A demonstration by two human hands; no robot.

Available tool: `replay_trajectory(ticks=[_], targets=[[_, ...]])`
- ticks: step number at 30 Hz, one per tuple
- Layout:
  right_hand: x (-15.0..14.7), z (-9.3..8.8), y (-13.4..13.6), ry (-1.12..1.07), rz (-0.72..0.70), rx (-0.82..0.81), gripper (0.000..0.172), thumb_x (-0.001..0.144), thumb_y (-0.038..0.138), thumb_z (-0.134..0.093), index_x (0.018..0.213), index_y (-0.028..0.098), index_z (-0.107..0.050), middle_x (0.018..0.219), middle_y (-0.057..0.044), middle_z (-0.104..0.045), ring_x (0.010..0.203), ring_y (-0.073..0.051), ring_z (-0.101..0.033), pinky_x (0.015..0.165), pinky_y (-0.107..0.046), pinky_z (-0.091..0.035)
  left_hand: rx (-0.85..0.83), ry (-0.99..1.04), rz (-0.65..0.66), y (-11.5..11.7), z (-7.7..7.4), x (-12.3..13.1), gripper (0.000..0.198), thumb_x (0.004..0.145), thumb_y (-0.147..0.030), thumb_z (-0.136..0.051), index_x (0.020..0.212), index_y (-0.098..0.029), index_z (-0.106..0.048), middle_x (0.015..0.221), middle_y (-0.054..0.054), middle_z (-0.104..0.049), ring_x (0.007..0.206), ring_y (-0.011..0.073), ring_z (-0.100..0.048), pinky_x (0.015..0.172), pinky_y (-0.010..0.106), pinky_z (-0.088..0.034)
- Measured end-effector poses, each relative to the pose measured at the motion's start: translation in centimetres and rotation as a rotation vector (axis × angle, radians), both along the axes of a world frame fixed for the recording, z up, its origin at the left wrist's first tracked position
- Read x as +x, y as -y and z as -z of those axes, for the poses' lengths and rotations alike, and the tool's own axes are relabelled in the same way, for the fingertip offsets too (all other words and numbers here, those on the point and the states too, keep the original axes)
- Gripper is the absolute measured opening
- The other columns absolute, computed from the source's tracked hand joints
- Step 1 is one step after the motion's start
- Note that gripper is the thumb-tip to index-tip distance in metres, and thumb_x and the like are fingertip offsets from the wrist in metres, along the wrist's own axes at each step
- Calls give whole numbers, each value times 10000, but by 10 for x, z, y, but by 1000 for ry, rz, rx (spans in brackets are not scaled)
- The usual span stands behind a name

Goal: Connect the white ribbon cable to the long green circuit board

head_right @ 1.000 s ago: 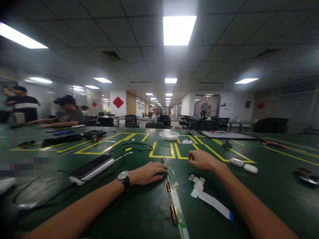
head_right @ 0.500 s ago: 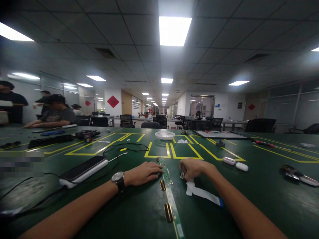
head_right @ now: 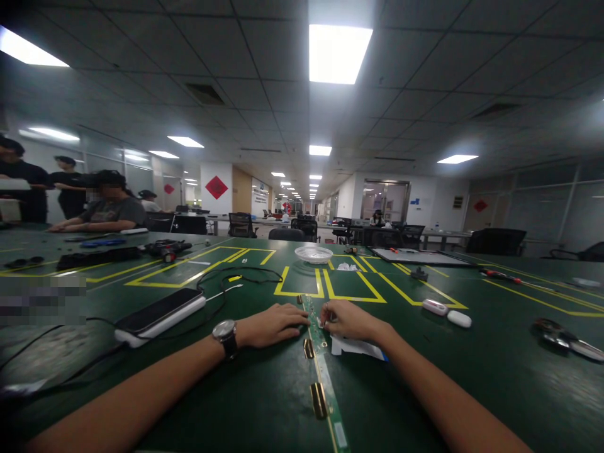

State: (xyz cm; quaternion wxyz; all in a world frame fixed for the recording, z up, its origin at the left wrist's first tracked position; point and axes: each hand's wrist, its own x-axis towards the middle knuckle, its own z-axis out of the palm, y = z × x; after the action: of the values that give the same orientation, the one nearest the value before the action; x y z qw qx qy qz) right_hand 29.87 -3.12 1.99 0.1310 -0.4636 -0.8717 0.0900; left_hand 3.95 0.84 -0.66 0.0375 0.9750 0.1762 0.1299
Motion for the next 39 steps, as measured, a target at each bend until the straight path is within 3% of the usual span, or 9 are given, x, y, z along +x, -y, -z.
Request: replay_trajectory(ticks=[10, 21, 30, 39], targets=[[6, -4, 0, 74, 7, 2, 176, 796, 196, -592, 944, 201, -687, 904, -34, -672, 828, -195, -617, 735, -276, -455, 4, 16, 5, -1, 3, 0, 371, 1005, -370, -432, 1356, -285, -518, 1433, 55, -514, 1300, 249, -477, 1042, 399, -392], [1, 5, -2, -29, 12, 26, 135, 837, 269, -607, 940, 197, -655, 905, -34, -677, 821, -187, -616, 733, -278, -460, -7, 13, -2, 1, 1, 0, 367, 1004, -356, -431, 1357, -292, -510, 1430, 48, -517, 1301, 246, -475, 1038, 399, -388], [3, 7, -6, -92, -28, 30, 139, 835, 287, -620, 931, 193, -655, 895, -26, -686, 829, -180, -623, 754, -272, -466, -115, -6, -10, 1, 1, 3, 372, 993, -269, -431, 1360, -284, -492, 1506, 55, -431, 1409, 256, -357, 1104, 463, -309], [3, 9, -5, -106, -27, 30, 103, 797, 234, -600, 879, 199, -651, 861, -16, -680, 806, -189, -618, 757, -279, -464, -167, -42, -15, 1, 0, 5, 386, 995, -247, -421, 1377, -263, -471, 1544, 66, -371, 1430, 257, -329, 1128, 489, -297]])
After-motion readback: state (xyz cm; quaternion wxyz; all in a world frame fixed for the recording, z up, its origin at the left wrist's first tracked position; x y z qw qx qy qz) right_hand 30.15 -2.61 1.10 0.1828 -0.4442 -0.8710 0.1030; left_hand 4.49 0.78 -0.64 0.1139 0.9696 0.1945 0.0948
